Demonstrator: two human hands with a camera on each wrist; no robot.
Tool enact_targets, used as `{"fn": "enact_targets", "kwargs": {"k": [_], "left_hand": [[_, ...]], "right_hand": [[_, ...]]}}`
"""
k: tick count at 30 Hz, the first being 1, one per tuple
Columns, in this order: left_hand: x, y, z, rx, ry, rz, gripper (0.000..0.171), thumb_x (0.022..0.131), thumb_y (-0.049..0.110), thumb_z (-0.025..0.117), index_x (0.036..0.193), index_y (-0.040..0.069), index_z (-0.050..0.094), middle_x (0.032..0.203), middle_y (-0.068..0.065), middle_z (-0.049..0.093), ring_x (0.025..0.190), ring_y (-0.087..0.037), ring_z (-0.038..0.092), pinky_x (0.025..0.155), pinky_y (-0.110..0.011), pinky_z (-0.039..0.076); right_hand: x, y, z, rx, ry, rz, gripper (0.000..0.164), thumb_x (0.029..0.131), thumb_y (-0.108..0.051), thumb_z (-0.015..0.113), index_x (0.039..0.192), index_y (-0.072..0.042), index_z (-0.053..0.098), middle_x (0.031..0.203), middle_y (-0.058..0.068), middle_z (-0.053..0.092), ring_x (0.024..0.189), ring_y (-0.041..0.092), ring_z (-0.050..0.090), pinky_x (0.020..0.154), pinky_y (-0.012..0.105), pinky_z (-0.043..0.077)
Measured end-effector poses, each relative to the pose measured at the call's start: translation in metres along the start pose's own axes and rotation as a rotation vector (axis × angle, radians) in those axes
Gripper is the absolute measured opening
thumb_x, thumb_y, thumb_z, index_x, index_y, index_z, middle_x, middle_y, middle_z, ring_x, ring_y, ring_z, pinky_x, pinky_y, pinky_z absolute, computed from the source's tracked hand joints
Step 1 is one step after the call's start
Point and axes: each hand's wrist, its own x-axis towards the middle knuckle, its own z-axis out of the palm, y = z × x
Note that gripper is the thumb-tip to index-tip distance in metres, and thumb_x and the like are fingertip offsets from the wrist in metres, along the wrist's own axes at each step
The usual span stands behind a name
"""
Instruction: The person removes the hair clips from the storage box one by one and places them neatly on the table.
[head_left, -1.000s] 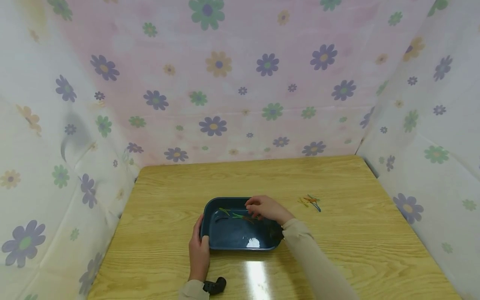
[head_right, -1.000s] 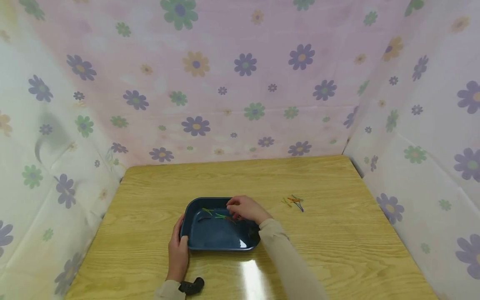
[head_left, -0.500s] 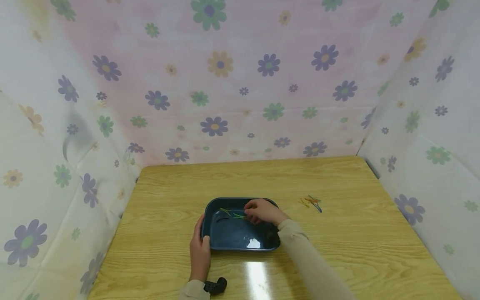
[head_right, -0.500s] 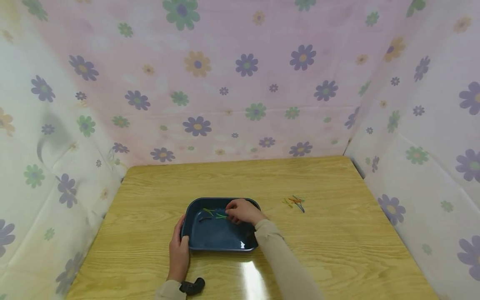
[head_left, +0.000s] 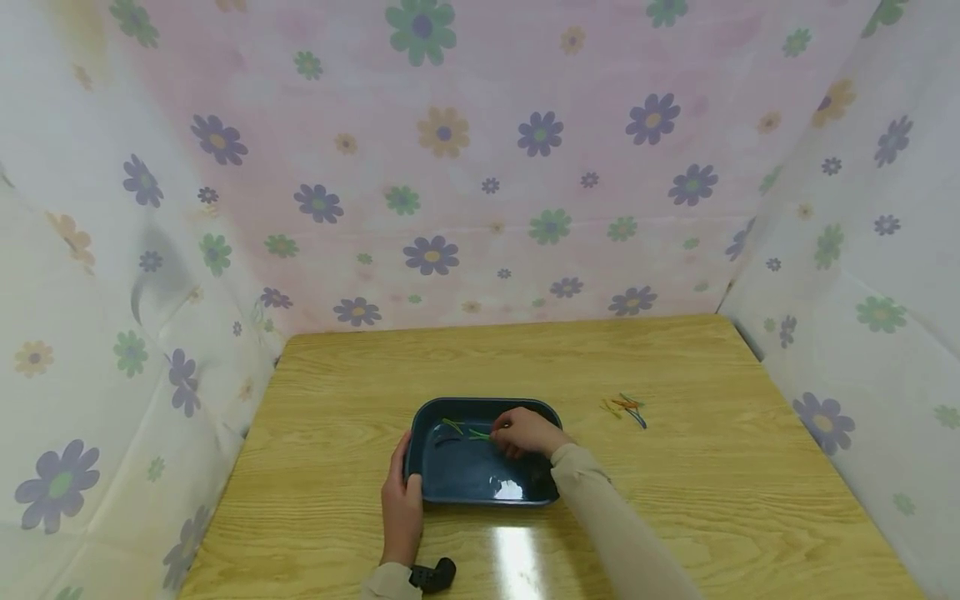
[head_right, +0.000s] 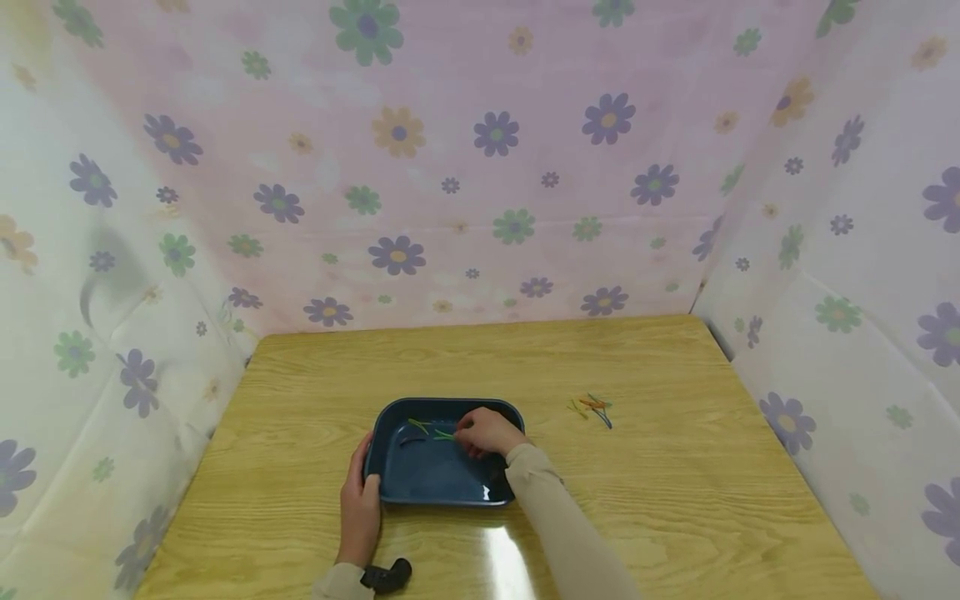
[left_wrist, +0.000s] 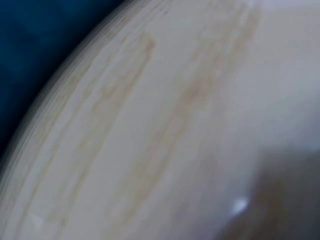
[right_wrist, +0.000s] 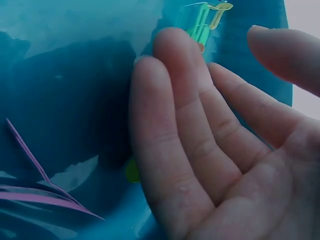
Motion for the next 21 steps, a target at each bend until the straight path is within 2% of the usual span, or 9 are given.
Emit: {"fn": "enact_targets", "kwargs": {"k": [7, 13, 17, 21], "left_hand": [[0.000, -0.002, 0.000, -0.006, -0.001, 0.000, 0.065, 0.080, -0.001, 0.038, 0.137, 0.030, 0.036, 0.135, 0.018, 0.037, 0.125, -0.005, 0.031, 0.090, -0.017, 0.030], [0.000, -0.001, -0.001, 0.000, 0.000, -0.009, 0.066, 0.080, -0.003, 0.038, 0.136, 0.031, 0.036, 0.135, 0.017, 0.037, 0.125, -0.005, 0.031, 0.095, -0.023, 0.029], [0.001, -0.001, -0.001, 0.005, -0.007, -0.024, 0.066, 0.081, -0.006, 0.039, 0.136, 0.030, 0.037, 0.135, 0.016, 0.037, 0.124, -0.005, 0.032, 0.085, -0.017, 0.031], [0.001, 0.000, -0.001, -0.001, -0.017, -0.051, 0.065, 0.082, -0.006, 0.039, 0.136, 0.028, 0.037, 0.135, 0.013, 0.038, 0.120, -0.007, 0.036, 0.075, -0.024, 0.029]], "right_hand": [[0.005, 0.005, 0.005, -0.057, 0.034, 0.015, 0.028, 0.082, -0.015, 0.060, 0.104, 0.002, 0.059, 0.069, 0.008, 0.060, 0.059, 0.020, 0.060, 0.055, 0.033, 0.049], [0.006, 0.004, 0.009, -0.202, 0.080, -0.002, 0.012, 0.077, -0.014, 0.065, 0.085, -0.006, 0.063, 0.064, 0.002, 0.058, 0.052, 0.015, 0.057, 0.051, 0.028, 0.046], [0.002, -0.003, 0.011, -0.298, 0.105, -0.029, 0.007, 0.076, -0.012, 0.067, 0.078, -0.008, 0.061, 0.067, 0.000, 0.056, 0.052, 0.014, 0.054, 0.051, 0.028, 0.044], [0.001, -0.005, 0.011, -0.378, 0.127, -0.050, 0.008, 0.077, -0.013, 0.066, 0.074, -0.010, 0.060, 0.067, -0.002, 0.054, 0.052, 0.012, 0.052, 0.050, 0.027, 0.042]]}}
